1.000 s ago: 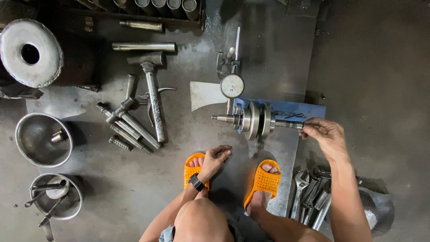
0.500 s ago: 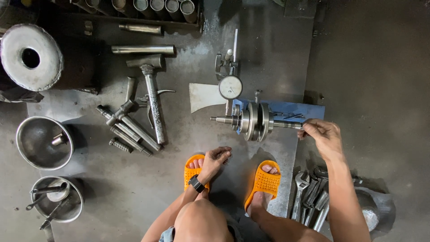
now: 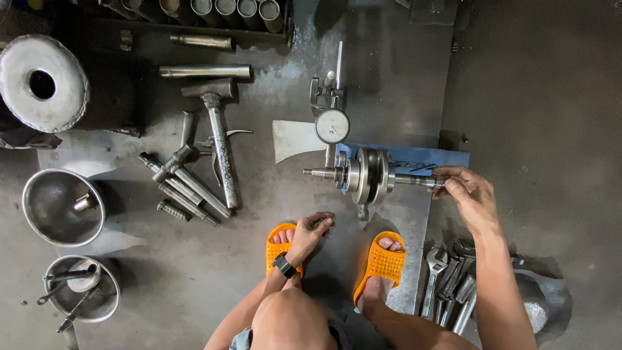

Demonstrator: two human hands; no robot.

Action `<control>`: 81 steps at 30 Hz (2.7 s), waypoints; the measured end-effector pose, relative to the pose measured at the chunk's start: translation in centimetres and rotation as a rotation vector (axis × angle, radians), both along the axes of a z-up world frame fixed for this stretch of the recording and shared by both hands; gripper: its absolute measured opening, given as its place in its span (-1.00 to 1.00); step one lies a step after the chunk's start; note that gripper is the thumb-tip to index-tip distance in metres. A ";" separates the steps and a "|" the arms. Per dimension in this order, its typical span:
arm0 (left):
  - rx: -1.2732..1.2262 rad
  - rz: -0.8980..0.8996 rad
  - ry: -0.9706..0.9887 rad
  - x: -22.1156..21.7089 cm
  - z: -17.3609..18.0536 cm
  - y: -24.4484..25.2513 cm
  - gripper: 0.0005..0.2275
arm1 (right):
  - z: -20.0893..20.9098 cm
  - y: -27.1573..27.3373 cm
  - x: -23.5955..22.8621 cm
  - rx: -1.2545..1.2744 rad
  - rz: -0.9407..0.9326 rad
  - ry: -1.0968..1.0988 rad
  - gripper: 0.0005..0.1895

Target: The person assembles a mechanical shaft with multiple circular components, using a hammer to tap parts into place. They repeatedly rotate the shaft to check alignment and fit, then place the assembled unit onto a workbench.

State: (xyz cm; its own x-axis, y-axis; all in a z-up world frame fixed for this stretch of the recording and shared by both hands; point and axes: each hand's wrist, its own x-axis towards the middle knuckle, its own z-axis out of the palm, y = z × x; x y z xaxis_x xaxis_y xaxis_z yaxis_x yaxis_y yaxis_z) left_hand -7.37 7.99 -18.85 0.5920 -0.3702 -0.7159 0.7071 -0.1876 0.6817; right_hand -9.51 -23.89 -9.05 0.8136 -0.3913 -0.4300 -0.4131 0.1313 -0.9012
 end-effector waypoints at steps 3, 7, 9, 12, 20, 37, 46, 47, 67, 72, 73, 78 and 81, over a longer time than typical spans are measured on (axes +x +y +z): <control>0.007 -0.006 -0.009 0.1 0.1 0.0 -0.75 | 0.1 0.2 0.2 -0.005 0.016 -0.011 -0.70; 0.009 0.014 0.002 0.0 -0.2 0.1 -0.75 | -1.4 -0.2 -0.7 -0.040 0.009 -0.031 -0.67; 0.010 0.011 -0.002 0.0 -0.1 0.0 -0.75 | -1.4 -0.2 -0.8 -0.081 0.023 -0.034 -0.68; 0.011 0.006 -0.012 -0.3 -0.7 0.1 -0.75 | -1.6 -0.2 -0.8 -0.133 0.045 -0.050 -0.75; -0.005 0.014 0.007 0.2 0.2 0.0 -0.75 | -0.3 -0.1 -0.1 -0.088 0.051 -0.099 -0.91; 0.006 0.058 0.030 0.2 0.2 -0.3 -0.72 | 0.0 0.1 0.0 -0.018 0.032 -0.045 -0.73; -0.005 0.047 0.019 0.0 -0.5 0.1 -0.76 | -1.3 -0.1 -0.7 -0.103 0.034 -0.086 -0.65; -0.005 0.047 0.019 0.0 -0.4 0.0 -0.76 | -1.4 -0.1 -0.6 -0.103 0.034 -0.086 -0.65; 0.008 0.085 -0.030 2.0 0.5 -0.6 -0.76 | -0.9 -0.9 -0.5 0.196 0.097 -0.206 -0.29; -0.042 0.147 -0.122 3.9 2.4 -1.9 -0.82 | -5.0 -2.0 -3.1 0.192 -0.178 -0.222 -0.38; -0.046 0.180 -0.157 4.3 3.1 -2.2 -0.85 | -5.8 -2.3 -3.7 0.195 -0.251 -0.231 -0.40; -0.187 0.297 -0.331 5.4 6.8 -4.9 -0.85 | -2.5 -1.6 -3.6 -0.099 -0.472 -0.200 -0.71; -0.261 0.367 -0.378 5.6 6.8 -5.8 -0.86 | 0.9 -0.7 -2.4 -0.494 -0.445 -0.329 -0.87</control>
State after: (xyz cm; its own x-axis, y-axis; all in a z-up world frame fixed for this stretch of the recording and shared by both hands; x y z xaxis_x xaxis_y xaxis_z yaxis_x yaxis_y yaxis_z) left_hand -1.79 2.15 -12.03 0.9111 -0.2284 -0.3431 0.3931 0.2312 0.8900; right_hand -11.91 -24.59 -8.11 0.5892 -0.7990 0.1200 -0.1138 -0.2291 -0.9667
